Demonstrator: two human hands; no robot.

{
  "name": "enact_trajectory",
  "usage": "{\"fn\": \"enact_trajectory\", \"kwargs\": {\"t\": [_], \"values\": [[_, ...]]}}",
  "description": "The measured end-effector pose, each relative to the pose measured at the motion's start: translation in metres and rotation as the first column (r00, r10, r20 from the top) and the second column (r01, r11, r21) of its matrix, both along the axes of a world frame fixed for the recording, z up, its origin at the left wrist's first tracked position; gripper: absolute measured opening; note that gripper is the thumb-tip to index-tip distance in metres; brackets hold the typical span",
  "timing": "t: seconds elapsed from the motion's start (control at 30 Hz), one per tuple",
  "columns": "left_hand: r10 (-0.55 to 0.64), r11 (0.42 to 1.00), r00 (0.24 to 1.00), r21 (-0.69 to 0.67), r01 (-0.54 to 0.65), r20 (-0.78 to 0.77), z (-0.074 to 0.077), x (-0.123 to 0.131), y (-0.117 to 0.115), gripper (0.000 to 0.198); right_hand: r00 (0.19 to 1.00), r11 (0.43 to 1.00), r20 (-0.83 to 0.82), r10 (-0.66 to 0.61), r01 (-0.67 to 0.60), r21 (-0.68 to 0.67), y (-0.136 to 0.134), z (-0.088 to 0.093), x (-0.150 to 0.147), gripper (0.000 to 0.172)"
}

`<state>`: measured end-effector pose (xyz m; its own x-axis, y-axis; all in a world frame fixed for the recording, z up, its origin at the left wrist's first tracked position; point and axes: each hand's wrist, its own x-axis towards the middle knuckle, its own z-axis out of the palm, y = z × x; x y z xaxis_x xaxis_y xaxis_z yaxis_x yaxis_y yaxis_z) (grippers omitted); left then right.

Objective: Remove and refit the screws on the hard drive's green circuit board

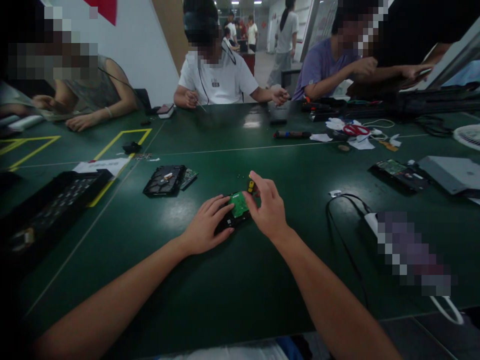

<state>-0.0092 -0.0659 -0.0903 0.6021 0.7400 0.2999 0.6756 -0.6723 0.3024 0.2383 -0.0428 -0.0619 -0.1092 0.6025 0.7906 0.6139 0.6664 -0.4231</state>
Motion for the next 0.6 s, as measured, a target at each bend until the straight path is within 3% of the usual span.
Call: {"fn": "enact_trajectory", "kwargs": {"t": [0.6], "values": [[-0.006, 0.999, 1.0, 0.037, 0.006, -0.009, -0.0021, -0.0007, -0.0001, 0.07, 1.0, 1.0, -0.021, -0.011, 0.011, -0.003, 0.0029, -0.0034, -0.0036, 0.065]]}}
